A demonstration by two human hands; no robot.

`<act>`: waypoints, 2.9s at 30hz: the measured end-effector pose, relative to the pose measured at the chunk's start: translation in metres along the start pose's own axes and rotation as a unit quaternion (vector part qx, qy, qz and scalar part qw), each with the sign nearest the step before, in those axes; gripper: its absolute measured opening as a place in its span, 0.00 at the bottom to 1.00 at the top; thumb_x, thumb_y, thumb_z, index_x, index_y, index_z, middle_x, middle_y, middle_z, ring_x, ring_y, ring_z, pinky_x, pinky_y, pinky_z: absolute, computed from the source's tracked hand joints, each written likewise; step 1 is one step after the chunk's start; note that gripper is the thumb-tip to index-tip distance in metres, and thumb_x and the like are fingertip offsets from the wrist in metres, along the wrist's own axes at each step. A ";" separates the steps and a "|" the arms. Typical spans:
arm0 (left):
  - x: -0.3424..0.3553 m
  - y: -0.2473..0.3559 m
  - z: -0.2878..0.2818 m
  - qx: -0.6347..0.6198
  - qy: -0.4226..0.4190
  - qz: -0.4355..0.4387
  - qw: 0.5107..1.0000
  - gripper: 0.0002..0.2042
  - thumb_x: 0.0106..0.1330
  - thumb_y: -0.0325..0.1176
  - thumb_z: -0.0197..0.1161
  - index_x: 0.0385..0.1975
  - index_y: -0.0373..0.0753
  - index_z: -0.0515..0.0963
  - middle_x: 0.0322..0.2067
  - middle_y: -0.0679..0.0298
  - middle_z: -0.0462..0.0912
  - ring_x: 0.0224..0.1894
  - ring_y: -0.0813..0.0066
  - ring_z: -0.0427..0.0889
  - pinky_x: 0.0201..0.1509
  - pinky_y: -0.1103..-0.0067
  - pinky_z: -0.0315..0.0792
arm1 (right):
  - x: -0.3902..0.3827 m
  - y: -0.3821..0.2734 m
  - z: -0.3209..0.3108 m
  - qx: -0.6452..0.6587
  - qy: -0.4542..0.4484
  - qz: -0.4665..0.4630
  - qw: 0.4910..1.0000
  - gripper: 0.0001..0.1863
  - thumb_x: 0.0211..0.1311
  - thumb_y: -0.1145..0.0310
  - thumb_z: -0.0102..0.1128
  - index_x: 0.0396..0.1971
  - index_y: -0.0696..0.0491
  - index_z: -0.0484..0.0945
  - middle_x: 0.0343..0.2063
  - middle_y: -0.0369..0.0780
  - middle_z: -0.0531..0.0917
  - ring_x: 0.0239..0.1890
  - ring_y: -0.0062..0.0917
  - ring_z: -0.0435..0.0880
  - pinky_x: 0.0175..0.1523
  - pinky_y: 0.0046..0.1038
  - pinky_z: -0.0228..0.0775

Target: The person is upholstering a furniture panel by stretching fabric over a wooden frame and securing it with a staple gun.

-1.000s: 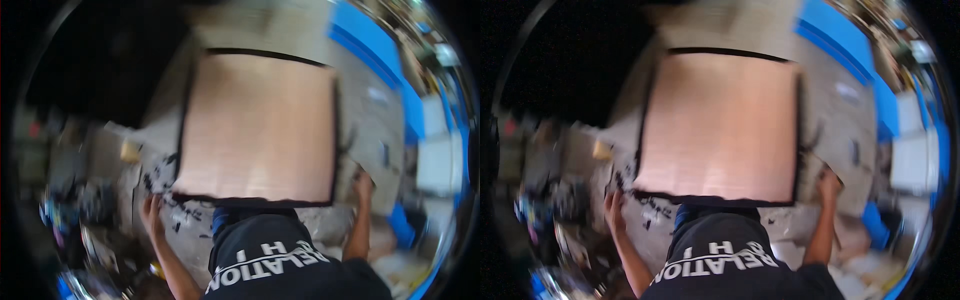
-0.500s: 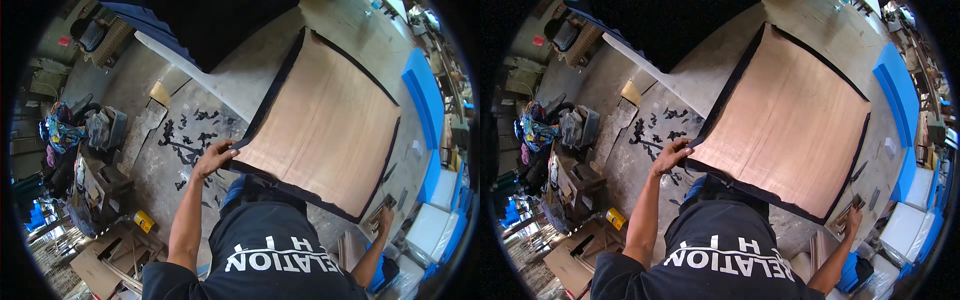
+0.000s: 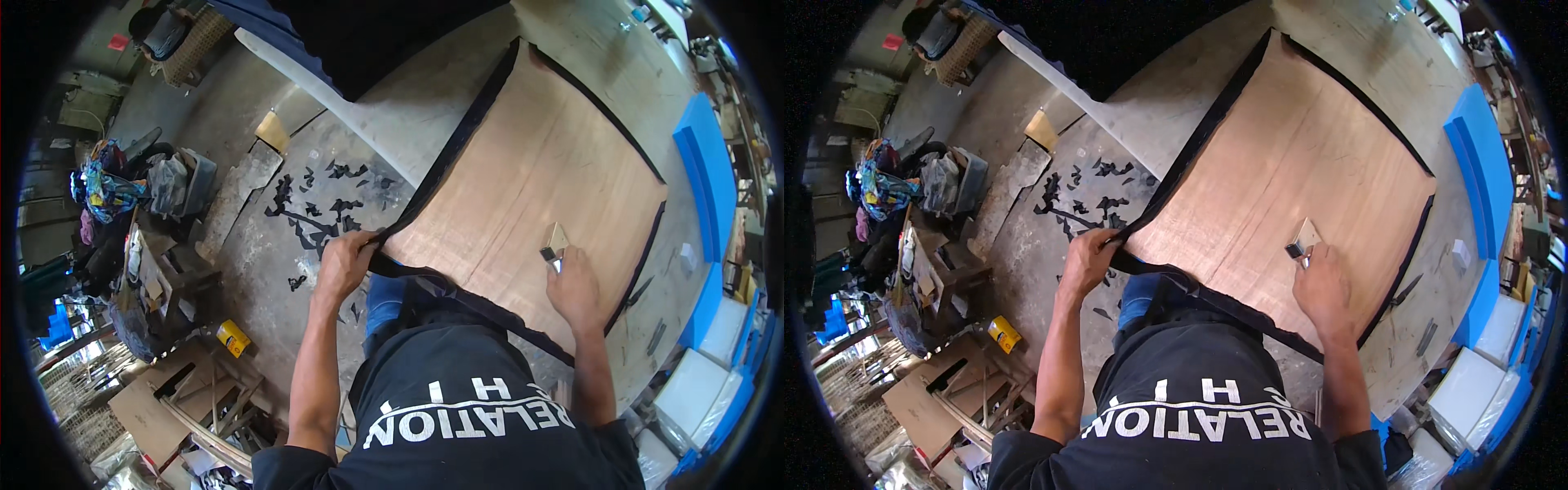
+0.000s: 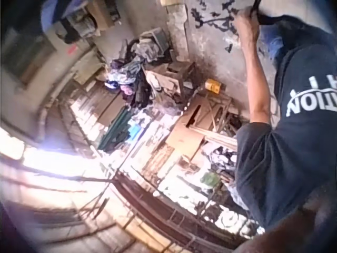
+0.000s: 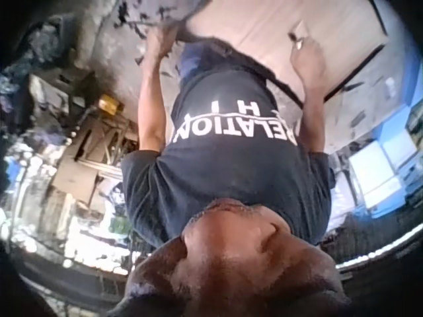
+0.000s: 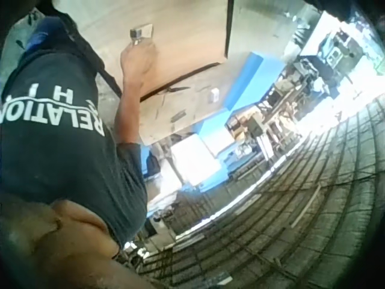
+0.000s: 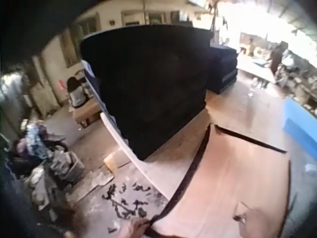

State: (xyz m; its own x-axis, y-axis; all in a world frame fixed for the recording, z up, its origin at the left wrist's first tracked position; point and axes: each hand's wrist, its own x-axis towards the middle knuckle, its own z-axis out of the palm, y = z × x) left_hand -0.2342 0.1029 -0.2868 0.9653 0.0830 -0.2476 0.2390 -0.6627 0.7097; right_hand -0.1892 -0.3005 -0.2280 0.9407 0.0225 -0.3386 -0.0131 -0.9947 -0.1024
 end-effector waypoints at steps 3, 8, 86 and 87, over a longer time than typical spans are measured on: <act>-0.011 -0.004 0.005 0.041 0.035 -0.004 0.999 0.11 0.66 0.32 0.70 0.45 0.37 0.89 0.37 0.52 0.87 0.40 0.55 0.87 0.43 0.67 0.78 | -0.007 -0.020 0.010 -0.025 -0.017 0.025 0.999 0.18 0.68 0.65 0.66 0.49 0.57 0.72 0.48 0.53 0.79 0.48 0.52 0.84 0.52 0.51 0.78; -0.011 -0.020 0.008 0.003 0.102 0.104 0.989 0.09 0.63 0.32 0.75 0.41 0.41 0.90 0.31 0.59 0.86 0.33 0.60 0.83 0.39 0.69 0.79 | -0.025 -0.067 0.026 -0.001 -0.006 0.041 0.999 0.18 0.67 0.66 0.66 0.49 0.58 0.72 0.47 0.54 0.80 0.50 0.54 0.84 0.52 0.53 0.77; -0.005 -0.082 0.069 -0.328 0.020 0.210 0.921 0.09 0.59 0.17 0.74 0.37 0.33 0.88 0.34 0.54 0.86 0.36 0.60 0.88 0.41 0.73 0.81 | -0.054 -0.258 0.029 0.233 -0.184 0.110 0.948 0.18 0.72 0.60 0.64 0.37 0.63 0.76 0.31 0.60 0.83 0.38 0.60 0.84 0.44 0.53 0.73; -0.005 -0.082 0.068 -0.322 0.019 0.212 0.922 0.09 0.58 0.17 0.74 0.38 0.33 0.88 0.34 0.54 0.86 0.36 0.60 0.87 0.41 0.73 0.81 | -0.052 -0.259 0.031 0.235 -0.179 0.112 0.949 0.18 0.71 0.60 0.64 0.37 0.63 0.77 0.32 0.60 0.83 0.38 0.60 0.84 0.44 0.53 0.73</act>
State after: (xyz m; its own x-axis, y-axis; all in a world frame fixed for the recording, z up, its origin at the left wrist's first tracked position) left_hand -0.2655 0.1061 -0.3892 0.9863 -0.0490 0.1576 -0.1604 -0.0619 0.9851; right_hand -0.2451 -0.0407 -0.2126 0.7220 -0.0678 -0.6885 -0.4278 -0.8259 -0.3673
